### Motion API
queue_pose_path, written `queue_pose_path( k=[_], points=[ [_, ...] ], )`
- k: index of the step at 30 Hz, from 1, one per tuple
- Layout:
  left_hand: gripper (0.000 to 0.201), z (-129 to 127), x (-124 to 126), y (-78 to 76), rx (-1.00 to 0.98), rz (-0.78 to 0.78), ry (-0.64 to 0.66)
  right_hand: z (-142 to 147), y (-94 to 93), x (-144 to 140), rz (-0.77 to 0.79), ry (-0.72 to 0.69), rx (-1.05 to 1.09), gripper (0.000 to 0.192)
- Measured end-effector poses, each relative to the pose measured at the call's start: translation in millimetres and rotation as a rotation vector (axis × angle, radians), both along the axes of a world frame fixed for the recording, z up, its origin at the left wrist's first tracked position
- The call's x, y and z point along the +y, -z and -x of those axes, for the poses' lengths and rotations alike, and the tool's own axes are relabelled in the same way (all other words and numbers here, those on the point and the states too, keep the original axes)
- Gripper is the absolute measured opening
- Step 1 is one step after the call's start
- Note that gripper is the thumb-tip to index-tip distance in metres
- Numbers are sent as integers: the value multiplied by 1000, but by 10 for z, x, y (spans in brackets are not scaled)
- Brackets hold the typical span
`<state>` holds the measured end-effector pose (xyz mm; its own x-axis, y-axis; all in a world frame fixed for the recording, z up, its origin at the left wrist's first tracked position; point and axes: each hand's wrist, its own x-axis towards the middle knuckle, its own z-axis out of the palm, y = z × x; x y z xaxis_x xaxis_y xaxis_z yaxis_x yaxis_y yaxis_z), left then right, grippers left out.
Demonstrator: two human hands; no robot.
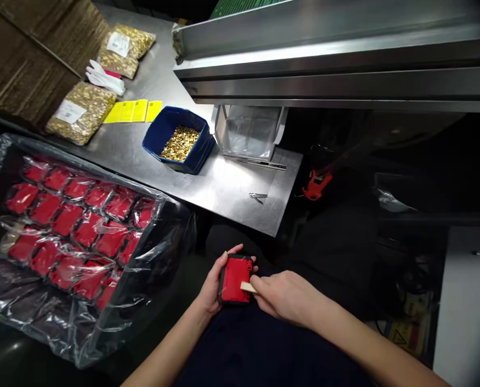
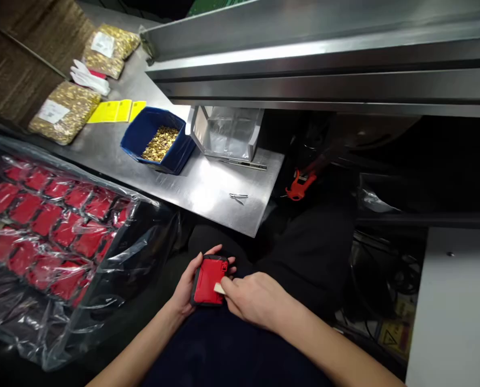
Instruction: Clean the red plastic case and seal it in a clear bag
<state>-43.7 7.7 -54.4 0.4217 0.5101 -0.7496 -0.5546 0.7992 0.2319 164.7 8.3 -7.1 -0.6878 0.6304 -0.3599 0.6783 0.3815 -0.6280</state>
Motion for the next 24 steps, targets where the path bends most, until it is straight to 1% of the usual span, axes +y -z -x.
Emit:
queue_pose_path(
  k=[2, 4, 6, 9, 10, 13, 14, 17, 21, 22, 24],
  points=[
    [59, -15, 26, 7, 47, 7, 31, 2, 65, 43, -54, -28, -19, 20],
    [57, -31, 50, 10, 114, 8, 58, -37, 104, 81, -72, -5, -45, 25],
    [56, -46, 67, 12, 155, 12, 78, -83, 115, 96, -63, -14, -64, 23],
    [58, -66, 74, 23, 142, 23, 82, -95, 109, 100, -51, -84, -48, 15],
    [58, -69, 73, 29, 141, 27, 78, -86, 106, 105, -54, -85, -42, 17],
    [56, -72, 69, 45, 165, 53, 63, -52, 99, 134, -45, -29, -67, 24],
    [56, -71, 69, 46, 169, 58, 60, -44, 96, 141, -34, -27, -74, 23],
    [57, -68, 77, 40, 156, 51, 59, -17, 89, 146, -20, -78, -63, 14],
    [57, -56, 83, 54, 152, 62, 59, 23, 95, 152, -35, -49, -72, 24],
    [57, -51, 79, 66, 155, 64, 59, 30, 95, 152, -31, -52, -85, 25],
    [58, -38, 66, 96, 152, 54, 63, 45, 90, 149, -18, -83, -113, 19]
  ],
)
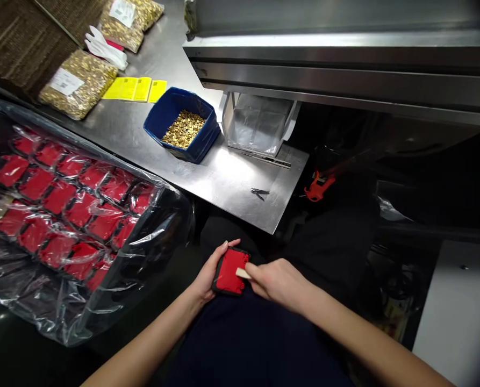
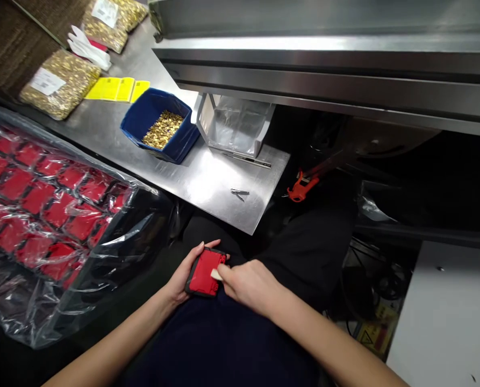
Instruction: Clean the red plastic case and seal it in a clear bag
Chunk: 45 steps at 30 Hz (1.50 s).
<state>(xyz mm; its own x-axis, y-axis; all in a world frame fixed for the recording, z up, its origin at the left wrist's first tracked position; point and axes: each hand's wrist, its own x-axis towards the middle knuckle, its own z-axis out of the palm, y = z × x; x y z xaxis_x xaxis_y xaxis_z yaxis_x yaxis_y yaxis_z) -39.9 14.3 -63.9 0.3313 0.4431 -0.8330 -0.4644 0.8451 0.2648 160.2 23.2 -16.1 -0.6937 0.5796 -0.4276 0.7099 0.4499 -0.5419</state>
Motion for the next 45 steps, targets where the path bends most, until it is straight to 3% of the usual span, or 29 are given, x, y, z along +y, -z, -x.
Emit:
queue_pose_path(
  k=[21, 45],
  points=[
    [58, 52, -76, 83, 6, -48, 3, 47, -44, -35, 13, 21, -73, 15],
    [56, 30, -73, 47, -22, -9, -41, 46, -28, -8, -33, -10, -105, 18]
  ],
)
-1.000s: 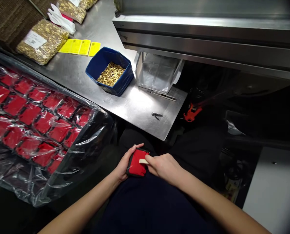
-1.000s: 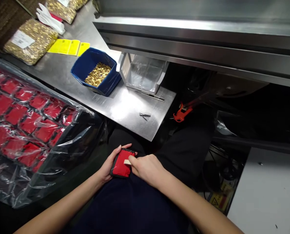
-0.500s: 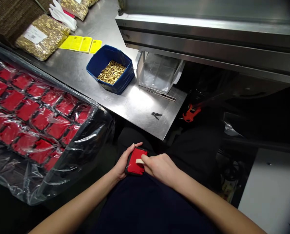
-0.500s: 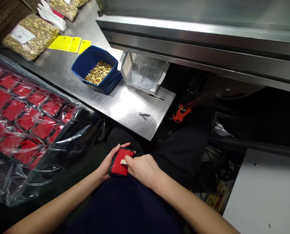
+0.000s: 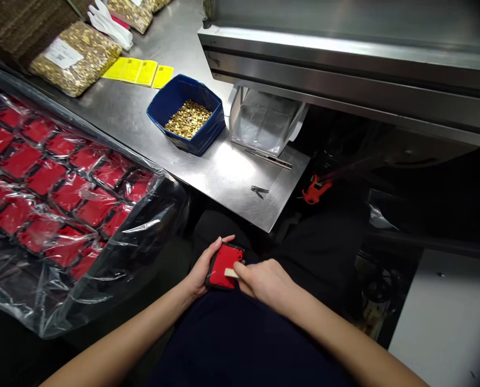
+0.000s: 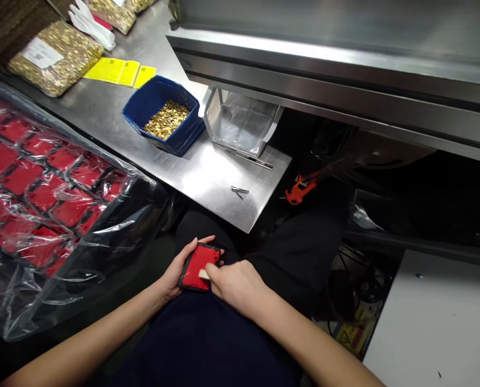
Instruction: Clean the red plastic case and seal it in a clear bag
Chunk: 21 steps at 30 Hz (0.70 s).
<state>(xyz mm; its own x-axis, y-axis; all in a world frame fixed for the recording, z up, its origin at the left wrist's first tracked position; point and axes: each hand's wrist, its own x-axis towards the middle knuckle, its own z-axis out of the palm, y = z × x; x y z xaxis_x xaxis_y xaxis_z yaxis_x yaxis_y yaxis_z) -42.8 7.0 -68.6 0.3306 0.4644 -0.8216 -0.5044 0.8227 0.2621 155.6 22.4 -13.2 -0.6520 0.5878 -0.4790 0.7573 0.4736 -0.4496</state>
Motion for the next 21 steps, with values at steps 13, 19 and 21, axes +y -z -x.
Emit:
queue_pose_path(
  k=[13, 19, 21],
  points=[
    [53, -5, -7, 6, 37, -6, 1, -25, -5, 4, 45, 59, -5, 18],
    [53, -11, -19, 16, 43, -26, -3, -4, -18, 20, 29, 57, 38, 23],
    [53, -11, -18, 16, 55, -24, 12, -14, -6, 14, 39, 73, 18, 21]
  ],
)
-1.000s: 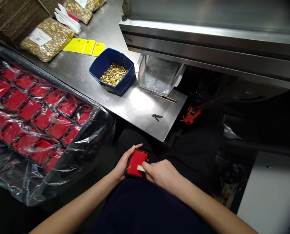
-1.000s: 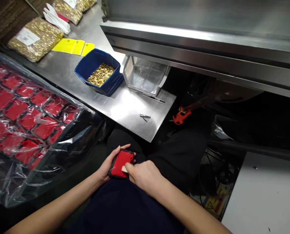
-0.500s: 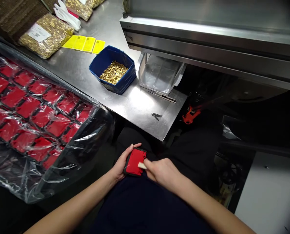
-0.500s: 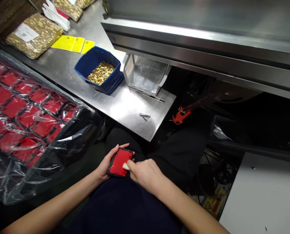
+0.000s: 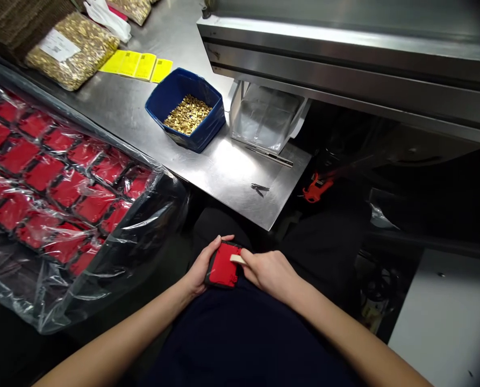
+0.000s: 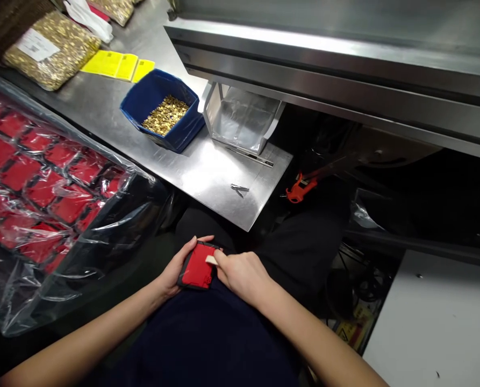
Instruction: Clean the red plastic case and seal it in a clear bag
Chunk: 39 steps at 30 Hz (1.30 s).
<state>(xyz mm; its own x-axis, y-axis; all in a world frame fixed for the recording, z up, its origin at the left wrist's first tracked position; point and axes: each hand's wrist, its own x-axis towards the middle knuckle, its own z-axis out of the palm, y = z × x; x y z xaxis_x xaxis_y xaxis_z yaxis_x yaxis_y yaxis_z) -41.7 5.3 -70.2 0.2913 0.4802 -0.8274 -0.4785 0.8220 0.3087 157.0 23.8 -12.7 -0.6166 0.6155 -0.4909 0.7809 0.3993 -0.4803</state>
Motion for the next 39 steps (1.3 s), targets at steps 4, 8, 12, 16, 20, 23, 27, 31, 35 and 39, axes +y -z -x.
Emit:
queue_pose_path(
  k=[4, 8, 12, 16, 20, 23, 27, 31, 35, 39],
  points=[
    [53, -3, 15, -7, -10, -20, 16, -9, 16, 8, 25, -92, -3, 18],
    [51, 7, 22, -8, 8, 0, 33, -45, 22, 63, 9, -55, 15, 21],
    [52, 23, 9, 7, 13, -58, 77, -50, 31, 41, 39, -123, 29, 13],
    [51, 27, 13, 21, 25, -58, 68, -33, 54, 43, 10, -126, 51, 21],
    [52, 20, 30, 17, 20, -58, 89, -59, 93, 30, 6, -159, 16, 16],
    [51, 12, 35, 6, 18, -48, 65, -45, 99, 15, -22, -137, 32, 22],
    [50, 11, 32, -5, 21, -29, 42, -28, 53, 32, -39, -78, -7, 16],
    [50, 13, 34, -9, 30, -42, 39, -4, 15, 70, -22, -110, 12, 18],
    [50, 0, 45, -31, 73, -36, 48, 7, 19, 31, -18, -64, -29, 18],
    [48, -7, 49, -74, 59, -33, 27, 10, -41, 49, -31, -106, 3, 20]
  ],
)
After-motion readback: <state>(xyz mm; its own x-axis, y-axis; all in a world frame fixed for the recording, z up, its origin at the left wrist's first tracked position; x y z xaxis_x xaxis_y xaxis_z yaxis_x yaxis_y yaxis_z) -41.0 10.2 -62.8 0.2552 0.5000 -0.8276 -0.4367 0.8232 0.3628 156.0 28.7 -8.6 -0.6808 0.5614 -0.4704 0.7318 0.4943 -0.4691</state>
